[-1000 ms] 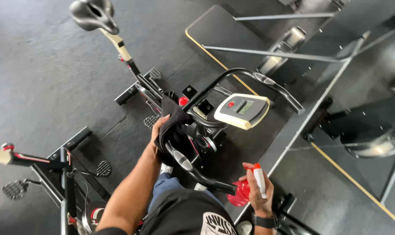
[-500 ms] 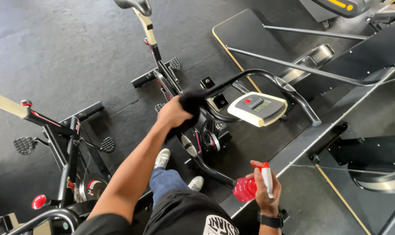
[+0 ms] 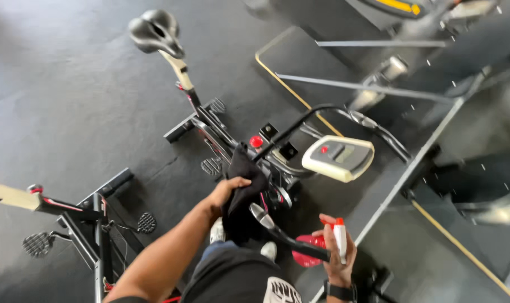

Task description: The person wipes an exercise bike with a cloth after applying liquid from a spray bottle, cleaning the handlebars, console, frame, and pedals.

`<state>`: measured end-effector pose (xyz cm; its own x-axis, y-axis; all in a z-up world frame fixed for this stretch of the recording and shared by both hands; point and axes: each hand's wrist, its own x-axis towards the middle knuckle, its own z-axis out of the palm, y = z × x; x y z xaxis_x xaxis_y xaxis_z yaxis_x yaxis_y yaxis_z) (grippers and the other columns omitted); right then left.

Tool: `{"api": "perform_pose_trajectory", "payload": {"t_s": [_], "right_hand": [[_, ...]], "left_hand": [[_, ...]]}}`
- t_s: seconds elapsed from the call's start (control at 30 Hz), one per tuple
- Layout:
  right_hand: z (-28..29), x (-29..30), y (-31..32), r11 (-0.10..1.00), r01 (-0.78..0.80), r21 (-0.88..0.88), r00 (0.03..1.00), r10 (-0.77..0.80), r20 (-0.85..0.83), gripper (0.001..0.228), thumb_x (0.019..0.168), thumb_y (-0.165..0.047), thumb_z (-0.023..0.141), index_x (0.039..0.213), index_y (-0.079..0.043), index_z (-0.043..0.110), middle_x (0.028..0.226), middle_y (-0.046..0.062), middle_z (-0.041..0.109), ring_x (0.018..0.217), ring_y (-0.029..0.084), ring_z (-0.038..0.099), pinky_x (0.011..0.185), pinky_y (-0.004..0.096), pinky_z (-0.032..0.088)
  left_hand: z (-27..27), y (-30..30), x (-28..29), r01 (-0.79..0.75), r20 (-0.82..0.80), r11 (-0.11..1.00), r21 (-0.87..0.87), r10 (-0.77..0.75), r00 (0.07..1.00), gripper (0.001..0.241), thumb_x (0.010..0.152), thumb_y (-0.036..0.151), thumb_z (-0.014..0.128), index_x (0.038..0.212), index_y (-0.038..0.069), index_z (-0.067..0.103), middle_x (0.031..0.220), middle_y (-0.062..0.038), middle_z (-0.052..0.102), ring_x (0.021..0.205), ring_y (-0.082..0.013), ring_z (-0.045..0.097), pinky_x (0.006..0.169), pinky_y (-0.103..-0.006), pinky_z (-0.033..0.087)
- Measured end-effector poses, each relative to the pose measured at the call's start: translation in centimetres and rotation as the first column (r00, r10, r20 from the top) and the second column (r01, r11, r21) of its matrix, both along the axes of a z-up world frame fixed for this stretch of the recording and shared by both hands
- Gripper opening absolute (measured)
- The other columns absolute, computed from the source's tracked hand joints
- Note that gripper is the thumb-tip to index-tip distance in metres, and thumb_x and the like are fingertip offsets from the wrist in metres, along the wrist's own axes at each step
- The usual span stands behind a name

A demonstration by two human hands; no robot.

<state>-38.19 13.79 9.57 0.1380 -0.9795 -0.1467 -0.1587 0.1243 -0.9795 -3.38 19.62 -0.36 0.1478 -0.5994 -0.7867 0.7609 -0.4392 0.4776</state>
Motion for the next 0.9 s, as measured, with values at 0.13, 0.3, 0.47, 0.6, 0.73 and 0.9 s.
{"api": "perform_pose_trajectory", "payload": {"t_s": [0.13, 0.3, 0.47, 0.6, 0.73, 0.9], "right_hand": [[-0.9, 0.0, 2.2, 0.996, 0.089, 0.014, 0.988, -0.087, -0.126, 0.039, 0.116, -0.031, 0.072, 0.14, -0.006, 0.09, 0.088, 0.021, 0.085, 0.07, 0.029, 0.083, 0.07, 0.037, 0.065], [-2.4, -0.2, 5.1, 0.991, 0.127, -0.036, 0.907, -0.13, -0.401, 0.042, 0.111, -0.044, 0.071, 0.131, -0.016, 0.096, 0.129, 0.002, 0.095, 0.112, 0.016, 0.081, 0.102, 0.033, 0.056], [-2.6, 1.7, 4.4, 0.993, 0.117, 0.022, 0.959, -0.108, -0.262, 0.037, 0.11, -0.036, 0.076, 0.129, -0.012, 0.096, 0.11, 0.006, 0.092, 0.09, 0.017, 0.079, 0.087, 0.033, 0.059], [-2.0, 3.6, 2.7, 0.989, 0.039, 0.141, 0.995, -0.026, -0.094, 0.038, 0.109, -0.033, 0.08, 0.138, -0.012, 0.092, 0.085, 0.015, 0.083, 0.075, 0.021, 0.08, 0.074, 0.033, 0.06], [-2.5, 3.8, 0.2, 0.993, -0.107, 0.046, 0.991, 0.11, -0.077, 0.034, 0.109, -0.036, 0.081, 0.13, -0.011, 0.093, 0.088, 0.012, 0.087, 0.076, 0.017, 0.079, 0.073, 0.031, 0.065], [1.9, 4.9, -2.5, 0.948, -0.314, -0.049, 0.944, 0.307, -0.121, 0.035, 0.113, -0.033, 0.079, 0.142, -0.019, 0.093, 0.086, 0.015, 0.09, 0.082, 0.019, 0.078, 0.086, 0.035, 0.062]], "left_hand": [[0.7, -5.6, 4.3, 0.127, 0.277, 0.991, -0.036, -0.112, 0.954, 0.023, 0.073, 0.005, 0.095, 0.092, -0.005, 0.088, 0.084, -0.016, 0.083, 0.07, -0.0303, 0.079, 0.066, -0.0428, 0.067], [1.2, -14.2, 6.1, 0.632, 0.78, 0.71, 0.31, -0.57, 0.258, 0.047, 0.056, 0.03, 0.091, 0.099, 0.013, 0.079, 0.096, -0.005, 0.08, 0.087, -0.0226, 0.074, 0.072, -0.042, 0.057], [-11.7, -6.7, 8.0, 0.737, 0.881, 0.662, -0.137, -0.258, 0.396, 0.047, 0.084, 0.034, 0.086, 0.127, 0.015, 0.085, 0.13, -0.007, 0.084, 0.121, -0.0266, 0.08, 0.106, -0.0425, 0.06], [-3.4, 0.4, -0.4, -0.055, -0.113, 0.995, -0.08, 0.046, 0.993, 0.024, 0.097, 0.022, 0.084, 0.11, 0.004, 0.09, 0.097, -0.012, 0.087, 0.085, -0.0242, 0.081, 0.084, -0.0347, 0.065], [2.7, -0.5, -0.9, -0.208, -0.168, 0.978, 0.012, 0.207, 0.964, 0.041, 0.087, 0.009, 0.086, 0.117, -0.018, 0.081, 0.098, -0.034, 0.085, 0.077, -0.0456, 0.082, 0.075, -0.0575, 0.072], [-0.6, -5.5, 3.9, 0.248, 0.745, 0.963, 0.105, -0.241, 0.622, 0.065, 0.058, 0.026, 0.106, 0.119, 0.013, 0.091, 0.112, -0.015, 0.09, 0.122, -0.0364, 0.085, 0.093, -0.0562, 0.063]]}}
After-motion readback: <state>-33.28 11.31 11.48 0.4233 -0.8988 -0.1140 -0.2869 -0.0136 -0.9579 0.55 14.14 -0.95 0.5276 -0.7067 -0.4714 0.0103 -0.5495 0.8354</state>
